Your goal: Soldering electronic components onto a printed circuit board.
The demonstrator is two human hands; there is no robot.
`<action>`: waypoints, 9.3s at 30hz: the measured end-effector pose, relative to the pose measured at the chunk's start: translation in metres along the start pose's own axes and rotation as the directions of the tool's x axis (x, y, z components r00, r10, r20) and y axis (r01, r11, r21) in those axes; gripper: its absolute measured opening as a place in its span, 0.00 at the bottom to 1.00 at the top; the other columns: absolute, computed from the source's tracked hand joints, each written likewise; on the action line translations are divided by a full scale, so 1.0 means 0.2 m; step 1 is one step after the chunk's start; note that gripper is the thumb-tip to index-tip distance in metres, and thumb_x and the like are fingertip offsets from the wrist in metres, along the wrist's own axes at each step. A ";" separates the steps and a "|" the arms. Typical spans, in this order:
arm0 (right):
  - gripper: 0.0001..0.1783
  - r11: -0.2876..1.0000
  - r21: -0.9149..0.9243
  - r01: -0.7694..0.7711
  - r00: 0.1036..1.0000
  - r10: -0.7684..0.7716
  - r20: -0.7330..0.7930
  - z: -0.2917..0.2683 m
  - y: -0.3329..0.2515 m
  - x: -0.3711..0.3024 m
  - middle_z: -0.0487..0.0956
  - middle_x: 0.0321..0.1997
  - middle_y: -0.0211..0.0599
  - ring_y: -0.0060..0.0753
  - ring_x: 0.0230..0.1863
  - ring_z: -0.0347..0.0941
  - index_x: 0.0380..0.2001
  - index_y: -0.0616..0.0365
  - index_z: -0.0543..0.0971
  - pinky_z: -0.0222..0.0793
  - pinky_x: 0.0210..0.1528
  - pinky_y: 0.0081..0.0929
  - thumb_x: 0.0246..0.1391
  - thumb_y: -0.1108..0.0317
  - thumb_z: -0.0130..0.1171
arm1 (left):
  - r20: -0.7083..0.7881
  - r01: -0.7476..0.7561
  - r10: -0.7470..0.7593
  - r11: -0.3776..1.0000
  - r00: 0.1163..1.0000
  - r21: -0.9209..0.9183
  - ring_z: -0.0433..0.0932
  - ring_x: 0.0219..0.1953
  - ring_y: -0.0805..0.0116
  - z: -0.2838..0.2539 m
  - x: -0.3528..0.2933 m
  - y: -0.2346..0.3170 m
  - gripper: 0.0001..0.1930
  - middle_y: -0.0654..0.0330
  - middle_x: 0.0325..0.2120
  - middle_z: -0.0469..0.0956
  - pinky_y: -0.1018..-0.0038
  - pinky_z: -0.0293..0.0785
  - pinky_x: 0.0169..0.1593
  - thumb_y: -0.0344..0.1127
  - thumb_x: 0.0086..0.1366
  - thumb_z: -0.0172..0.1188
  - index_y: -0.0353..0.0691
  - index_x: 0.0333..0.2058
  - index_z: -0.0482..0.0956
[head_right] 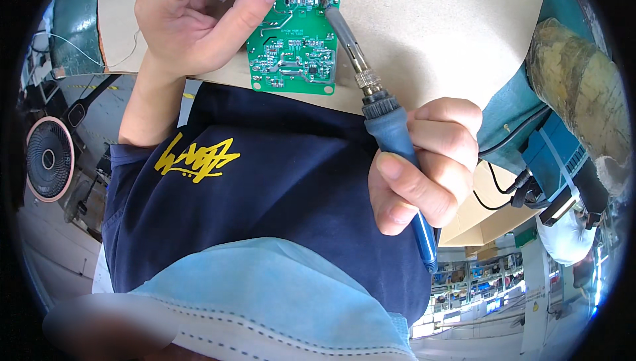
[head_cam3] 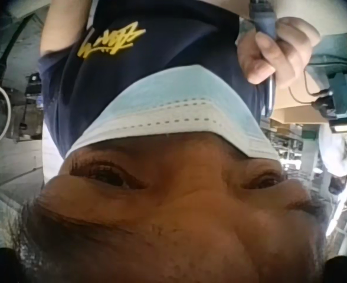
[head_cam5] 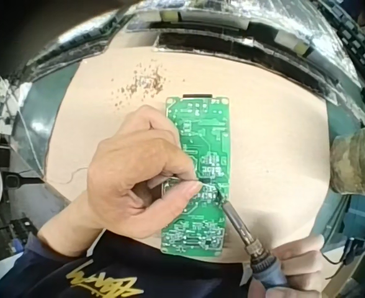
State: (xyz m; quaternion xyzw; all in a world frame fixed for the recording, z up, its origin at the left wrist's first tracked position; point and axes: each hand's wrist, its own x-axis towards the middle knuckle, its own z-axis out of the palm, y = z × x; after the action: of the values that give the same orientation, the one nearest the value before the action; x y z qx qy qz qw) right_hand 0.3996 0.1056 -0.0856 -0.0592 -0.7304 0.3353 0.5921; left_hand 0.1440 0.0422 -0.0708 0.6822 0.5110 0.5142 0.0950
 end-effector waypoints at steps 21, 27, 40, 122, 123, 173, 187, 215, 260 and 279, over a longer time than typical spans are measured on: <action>0.21 0.999 -0.004 -0.035 0.999 0.035 0.013 0.00 0.00 0.00 0.60 0.17 0.27 0.29 0.19 0.62 0.31 0.59 0.78 0.61 0.27 0.33 0.66 0.52 0.48 | -0.001 -0.046 0.046 0.998 0.999 0.050 0.72 0.26 0.63 0.01 0.00 -0.01 0.08 0.61 0.19 0.75 0.70 0.67 0.39 0.24 0.47 0.72 0.38 0.29 0.84; 0.21 0.999 -0.005 -0.035 0.999 0.035 0.008 0.00 0.00 0.00 0.60 0.17 0.27 0.29 0.19 0.61 0.31 0.59 0.79 0.60 0.26 0.33 0.66 0.52 0.48 | 0.012 -0.026 0.026 0.999 1.000 0.039 0.72 0.24 0.64 0.01 0.00 -0.01 0.08 0.62 0.18 0.75 0.70 0.67 0.38 0.24 0.48 0.71 0.38 0.29 0.83; 0.21 0.999 -0.005 -0.039 0.999 0.039 0.006 0.00 0.00 0.00 0.60 0.17 0.26 0.29 0.19 0.61 0.31 0.58 0.78 0.60 0.26 0.33 0.66 0.51 0.48 | -0.012 -0.023 0.023 1.000 1.000 0.005 0.72 0.24 0.64 0.02 0.00 -0.01 0.07 0.61 0.19 0.75 0.70 0.67 0.38 0.24 0.48 0.71 0.38 0.28 0.83; 0.12 0.983 -0.180 0.019 0.950 0.039 0.311 0.02 -0.14 0.17 0.60 0.18 0.21 0.25 0.23 0.63 0.30 0.52 0.82 0.64 0.29 0.30 0.55 0.58 0.55 | -0.010 -0.054 0.054 0.999 0.998 -0.001 0.66 0.22 0.65 0.00 0.00 -0.02 0.08 0.63 0.17 0.70 0.70 0.65 0.36 0.22 0.47 0.69 0.39 0.27 0.81; 0.12 0.983 -0.182 0.015 0.947 0.044 0.317 0.02 -0.14 0.17 0.60 0.18 0.21 0.25 0.23 0.63 0.30 0.52 0.83 0.64 0.29 0.30 0.55 0.57 0.55 | -0.010 -0.051 0.051 0.999 0.999 -0.003 0.66 0.22 0.65 0.00 0.00 -0.02 0.08 0.63 0.17 0.70 0.70 0.65 0.36 0.22 0.47 0.69 0.39 0.27 0.81; 0.17 0.979 -0.203 0.005 0.905 0.082 0.418 0.04 -0.18 0.25 0.60 0.16 0.28 0.30 0.21 0.61 0.28 0.58 0.76 0.60 0.29 0.38 0.64 0.58 0.46 | -0.070 -0.085 0.081 0.995 0.994 -0.045 0.70 0.26 0.63 0.04 -0.01 -0.03 0.09 0.61 0.21 0.75 0.70 0.65 0.36 0.22 0.47 0.71 0.39 0.27 0.81; 0.10 0.954 -0.284 0.099 0.905 0.032 0.423 0.00 -0.19 0.27 0.65 0.18 0.30 0.31 0.24 0.61 0.35 0.57 0.74 0.60 0.30 0.40 0.64 0.65 0.46 | -0.046 -0.080 0.078 0.996 0.996 -0.043 0.68 0.21 0.66 0.03 -0.02 -0.05 0.09 0.64 0.16 0.70 0.70 0.66 0.37 0.22 0.48 0.69 0.39 0.29 0.81; 0.13 0.965 -0.236 0.114 0.935 -0.024 0.354 0.01 -0.18 0.26 0.68 0.19 0.34 0.32 0.22 0.60 0.32 0.58 0.75 0.58 0.28 0.40 0.60 0.63 0.43 | -0.043 -0.060 0.058 0.997 0.997 -0.048 0.63 0.20 0.68 0.02 -0.02 -0.04 0.08 0.66 0.15 0.65 0.70 0.64 0.36 0.22 0.50 0.69 0.40 0.29 0.81; 0.34 0.872 -0.348 -0.344 0.922 0.384 0.051 0.00 -0.08 0.06 0.82 0.34 0.58 0.57 0.38 0.83 0.63 0.62 0.66 0.78 0.50 0.56 0.73 0.41 0.39 | -0.134 0.164 -0.187 0.973 0.973 -0.164 0.67 0.28 0.82 0.01 -0.05 -0.03 0.06 0.63 0.32 0.74 0.83 0.61 0.33 0.19 0.67 0.55 0.32 0.41 0.76; 0.32 0.871 -0.241 -0.427 0.891 0.451 0.053 0.05 -0.08 0.01 0.82 0.41 0.57 0.58 0.37 0.84 0.67 0.61 0.62 0.80 0.44 0.46 0.74 0.45 0.43 | -0.070 0.514 -0.513 0.858 0.855 -0.016 0.69 0.24 0.77 -0.07 -0.05 0.18 0.01 0.61 0.24 0.74 0.80 0.63 0.28 0.21 0.66 0.56 0.31 0.34 0.75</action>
State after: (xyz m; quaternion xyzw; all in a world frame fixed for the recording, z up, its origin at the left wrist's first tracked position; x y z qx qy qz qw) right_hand 0.3952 0.0904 -0.0760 -0.2715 -0.7614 0.3800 0.4497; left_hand 0.1561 0.0126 -0.0463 0.5027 0.6783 0.4934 0.2091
